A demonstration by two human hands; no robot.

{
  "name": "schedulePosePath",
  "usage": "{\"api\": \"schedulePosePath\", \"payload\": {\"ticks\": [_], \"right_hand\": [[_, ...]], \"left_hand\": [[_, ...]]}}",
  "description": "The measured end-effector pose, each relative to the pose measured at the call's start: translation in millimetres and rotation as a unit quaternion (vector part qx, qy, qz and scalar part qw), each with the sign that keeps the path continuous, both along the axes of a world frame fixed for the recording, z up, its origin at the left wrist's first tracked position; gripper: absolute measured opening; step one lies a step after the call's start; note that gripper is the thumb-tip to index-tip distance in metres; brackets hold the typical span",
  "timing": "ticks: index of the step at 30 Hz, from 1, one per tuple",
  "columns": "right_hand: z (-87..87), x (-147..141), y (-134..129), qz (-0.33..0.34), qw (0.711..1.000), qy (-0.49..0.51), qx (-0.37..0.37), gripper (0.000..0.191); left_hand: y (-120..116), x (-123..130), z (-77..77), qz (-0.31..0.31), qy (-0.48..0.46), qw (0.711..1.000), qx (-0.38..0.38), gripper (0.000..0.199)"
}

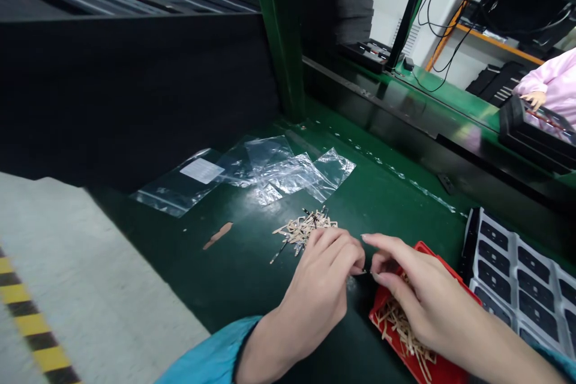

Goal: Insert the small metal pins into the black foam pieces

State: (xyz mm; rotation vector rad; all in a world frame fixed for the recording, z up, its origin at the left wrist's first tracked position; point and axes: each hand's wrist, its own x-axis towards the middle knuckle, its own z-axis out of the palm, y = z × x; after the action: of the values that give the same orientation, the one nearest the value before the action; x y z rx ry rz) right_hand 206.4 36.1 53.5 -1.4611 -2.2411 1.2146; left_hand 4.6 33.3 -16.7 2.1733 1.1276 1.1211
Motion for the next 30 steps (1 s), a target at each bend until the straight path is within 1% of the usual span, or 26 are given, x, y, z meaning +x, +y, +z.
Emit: {"api": "schedulePosePath", "payload": {"ticks": [6,8,10,12,15,19,22,24,26,28,30], "right_hand": [[0.4,-3,-3,-0.029,0.998,0.050,-0.004,0.048],[2.4,-3,-3,-0.050,0.996,0.070,-0.027,0.048],[4.8,-4,-4,-0.079,0.989,0.096,-0.075,0.046],[6.8,-4,-5,-0.113,0.975,0.134,-0.135,0.043],[8.3,-2,-7,-0.147,0.947,0.191,-0.211,0.045],[8.0,4,-10,-0.158,0.915,0.242,-0.280,0.047],[9.1,8,-14,-0.155,0.896,0.281,-0.307,0.048],[10.5,9,-16,-0.155,0.893,0.290,-0.306,0.047],[11.1,10,-20,-0.168,0.902,0.278,-0.286,0.047],[9.7,10,-26,-0.180,0.919,0.253,-0.242,0.048],[6.4,9,-33,-0.192,0.941,0.220,-0.170,0.049]], "left_hand": [[-3,-1,-0.7,-0.012,-0.027,0.999,-0.015,0.035],[-5,-1,0.2,-0.019,-0.041,0.999,-0.023,0.033],[-7,-1,2.1,-0.026,-0.058,0.998,-0.029,0.031],[-8,-1,4.6,-0.039,-0.078,0.996,-0.031,0.031],[-9,-2,9.2,-0.074,-0.107,0.991,-0.032,0.032],[-11,-4,14.8,-0.118,-0.123,0.984,-0.042,0.033],[-10,-5,17.9,-0.139,-0.126,0.981,-0.046,0.033],[-10,-6,19.5,-0.144,-0.130,0.980,-0.045,0.033],[-12,-6,20.8,-0.141,-0.134,0.980,-0.051,0.033],[-15,-3,21.9,-0.122,-0.137,0.981,-0.062,0.030],[-22,3,22.7,-0.095,-0.152,0.980,-0.082,0.026]]}}
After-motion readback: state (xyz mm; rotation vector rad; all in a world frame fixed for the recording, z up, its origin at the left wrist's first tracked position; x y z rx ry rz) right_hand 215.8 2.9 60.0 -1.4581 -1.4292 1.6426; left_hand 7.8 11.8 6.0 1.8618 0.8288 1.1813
